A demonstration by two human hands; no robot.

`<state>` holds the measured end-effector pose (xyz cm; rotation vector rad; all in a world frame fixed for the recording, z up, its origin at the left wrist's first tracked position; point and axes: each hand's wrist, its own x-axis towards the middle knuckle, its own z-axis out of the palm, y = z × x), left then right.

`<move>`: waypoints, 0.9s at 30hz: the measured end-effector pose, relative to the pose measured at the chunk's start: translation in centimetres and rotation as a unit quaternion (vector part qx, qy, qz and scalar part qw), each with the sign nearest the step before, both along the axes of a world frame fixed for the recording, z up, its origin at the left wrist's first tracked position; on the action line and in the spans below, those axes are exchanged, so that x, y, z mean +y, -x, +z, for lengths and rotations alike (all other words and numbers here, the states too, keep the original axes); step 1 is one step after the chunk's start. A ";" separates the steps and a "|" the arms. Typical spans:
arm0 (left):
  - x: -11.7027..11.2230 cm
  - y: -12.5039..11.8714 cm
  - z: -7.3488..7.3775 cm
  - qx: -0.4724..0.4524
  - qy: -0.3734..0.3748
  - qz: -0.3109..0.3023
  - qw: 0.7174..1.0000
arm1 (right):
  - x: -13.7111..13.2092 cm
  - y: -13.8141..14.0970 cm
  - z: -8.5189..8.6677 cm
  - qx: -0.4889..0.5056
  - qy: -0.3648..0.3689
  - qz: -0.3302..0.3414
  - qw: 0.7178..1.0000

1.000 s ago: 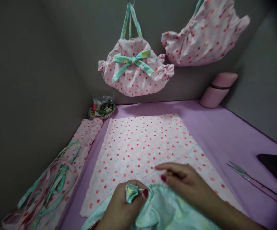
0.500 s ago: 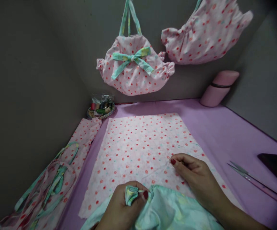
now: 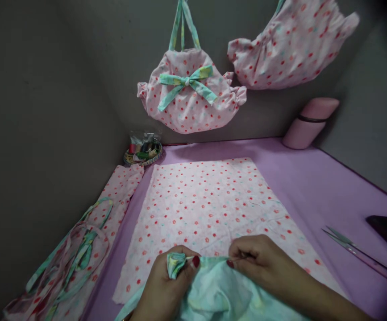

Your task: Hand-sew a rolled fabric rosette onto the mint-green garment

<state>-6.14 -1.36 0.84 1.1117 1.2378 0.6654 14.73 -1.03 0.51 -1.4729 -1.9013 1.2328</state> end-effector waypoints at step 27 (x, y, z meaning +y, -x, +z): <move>0.1 0.5 -0.2 0.040 -0.004 -0.048 0.998 | -2.0 2.4 -1.7 0.043 -0.046 0.053 0.997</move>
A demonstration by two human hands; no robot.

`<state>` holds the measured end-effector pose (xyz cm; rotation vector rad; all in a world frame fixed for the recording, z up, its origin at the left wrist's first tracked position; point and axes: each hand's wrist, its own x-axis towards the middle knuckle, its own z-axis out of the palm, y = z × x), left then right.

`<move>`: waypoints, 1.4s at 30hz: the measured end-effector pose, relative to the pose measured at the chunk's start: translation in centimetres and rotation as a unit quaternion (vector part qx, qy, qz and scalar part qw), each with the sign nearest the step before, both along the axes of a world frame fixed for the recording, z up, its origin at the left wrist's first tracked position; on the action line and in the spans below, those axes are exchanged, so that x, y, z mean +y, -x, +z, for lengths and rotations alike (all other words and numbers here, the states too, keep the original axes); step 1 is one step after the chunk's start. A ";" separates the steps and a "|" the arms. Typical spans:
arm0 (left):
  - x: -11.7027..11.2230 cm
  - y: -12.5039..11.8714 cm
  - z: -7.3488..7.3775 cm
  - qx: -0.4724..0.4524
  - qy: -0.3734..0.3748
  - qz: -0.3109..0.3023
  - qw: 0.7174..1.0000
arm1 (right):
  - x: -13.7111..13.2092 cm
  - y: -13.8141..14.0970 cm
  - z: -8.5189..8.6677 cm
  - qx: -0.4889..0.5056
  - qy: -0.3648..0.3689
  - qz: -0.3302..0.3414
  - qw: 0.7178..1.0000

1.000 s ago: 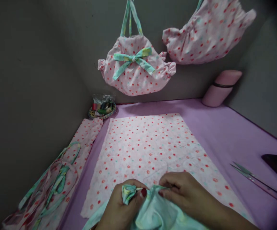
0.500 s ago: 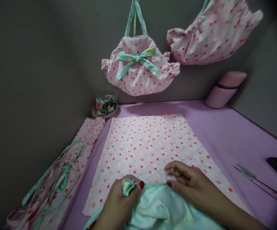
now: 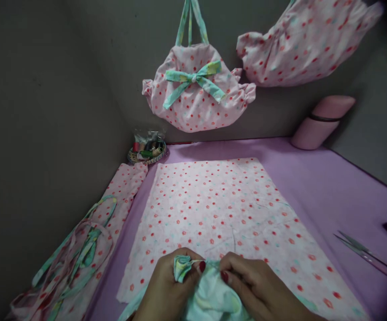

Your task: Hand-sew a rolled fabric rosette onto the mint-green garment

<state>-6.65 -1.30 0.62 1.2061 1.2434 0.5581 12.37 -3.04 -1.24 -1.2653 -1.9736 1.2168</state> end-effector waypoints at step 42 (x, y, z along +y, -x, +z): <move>0.1 0.0 0.7 0.021 -0.046 0.011 0.999 | 0.3 0.3 0.4 -0.024 0.019 -0.019 0.999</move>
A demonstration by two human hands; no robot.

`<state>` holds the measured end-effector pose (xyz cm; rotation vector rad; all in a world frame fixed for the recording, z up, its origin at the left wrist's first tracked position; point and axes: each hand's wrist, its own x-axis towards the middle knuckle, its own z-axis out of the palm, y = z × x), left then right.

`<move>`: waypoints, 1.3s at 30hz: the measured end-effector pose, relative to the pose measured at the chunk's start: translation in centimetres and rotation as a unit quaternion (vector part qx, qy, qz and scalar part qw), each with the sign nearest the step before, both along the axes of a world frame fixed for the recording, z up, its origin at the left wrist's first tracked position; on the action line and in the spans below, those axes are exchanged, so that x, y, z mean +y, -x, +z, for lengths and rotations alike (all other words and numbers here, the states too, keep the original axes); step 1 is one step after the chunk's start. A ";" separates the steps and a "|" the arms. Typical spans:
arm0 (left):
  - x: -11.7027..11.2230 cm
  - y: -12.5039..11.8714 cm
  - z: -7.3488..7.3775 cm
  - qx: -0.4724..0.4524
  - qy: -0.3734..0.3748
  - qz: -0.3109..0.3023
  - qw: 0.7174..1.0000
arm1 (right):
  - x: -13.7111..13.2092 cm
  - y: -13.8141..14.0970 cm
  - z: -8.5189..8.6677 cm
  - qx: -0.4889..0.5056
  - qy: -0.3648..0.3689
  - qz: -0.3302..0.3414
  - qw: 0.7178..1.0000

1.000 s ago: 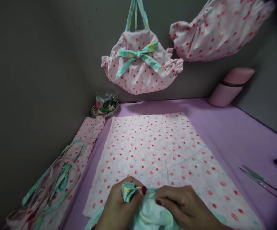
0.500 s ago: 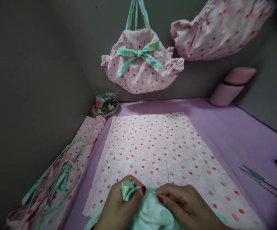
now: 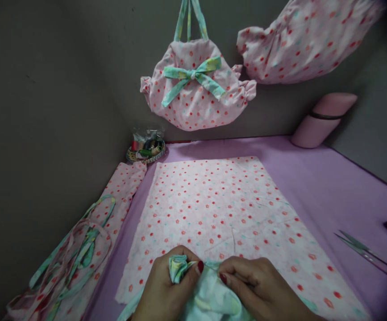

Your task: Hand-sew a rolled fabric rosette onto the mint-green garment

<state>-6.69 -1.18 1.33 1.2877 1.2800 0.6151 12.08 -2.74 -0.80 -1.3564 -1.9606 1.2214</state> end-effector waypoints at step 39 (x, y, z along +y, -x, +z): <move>0.0 0.2 0.0 0.049 -0.069 -0.033 0.996 | -0.2 -0.1 0.5 0.040 0.005 0.053 0.998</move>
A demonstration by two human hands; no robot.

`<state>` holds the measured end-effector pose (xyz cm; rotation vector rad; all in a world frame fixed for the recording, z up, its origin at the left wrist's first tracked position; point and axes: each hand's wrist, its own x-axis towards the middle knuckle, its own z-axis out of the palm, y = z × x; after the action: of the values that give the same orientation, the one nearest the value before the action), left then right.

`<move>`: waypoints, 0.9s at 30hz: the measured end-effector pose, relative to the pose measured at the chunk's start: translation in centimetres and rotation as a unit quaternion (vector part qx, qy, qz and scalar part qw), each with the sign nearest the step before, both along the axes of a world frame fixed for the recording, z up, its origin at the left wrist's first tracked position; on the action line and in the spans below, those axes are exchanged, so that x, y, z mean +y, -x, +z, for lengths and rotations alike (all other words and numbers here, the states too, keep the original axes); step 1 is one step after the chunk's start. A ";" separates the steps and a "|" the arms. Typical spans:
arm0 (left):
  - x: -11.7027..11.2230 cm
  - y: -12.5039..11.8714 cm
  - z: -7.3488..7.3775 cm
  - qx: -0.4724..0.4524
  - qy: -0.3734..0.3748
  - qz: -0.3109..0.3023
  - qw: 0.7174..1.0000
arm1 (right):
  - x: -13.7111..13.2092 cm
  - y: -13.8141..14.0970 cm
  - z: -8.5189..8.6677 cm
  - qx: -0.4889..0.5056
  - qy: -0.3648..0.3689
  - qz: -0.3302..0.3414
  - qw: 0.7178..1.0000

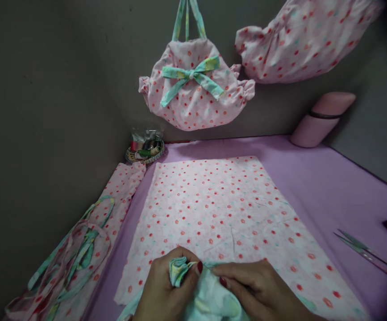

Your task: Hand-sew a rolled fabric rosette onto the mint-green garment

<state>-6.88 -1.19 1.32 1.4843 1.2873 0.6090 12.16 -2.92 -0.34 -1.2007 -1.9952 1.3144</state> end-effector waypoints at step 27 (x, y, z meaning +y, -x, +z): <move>-0.7 -0.2 -0.7 0.136 -0.441 -0.110 0.880 | -0.3 0.3 -0.9 -0.006 -0.042 -0.009 0.999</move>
<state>-6.70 -1.86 0.66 2.5037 1.0478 0.9243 11.90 -3.23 -1.25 -1.1864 -2.0220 1.2066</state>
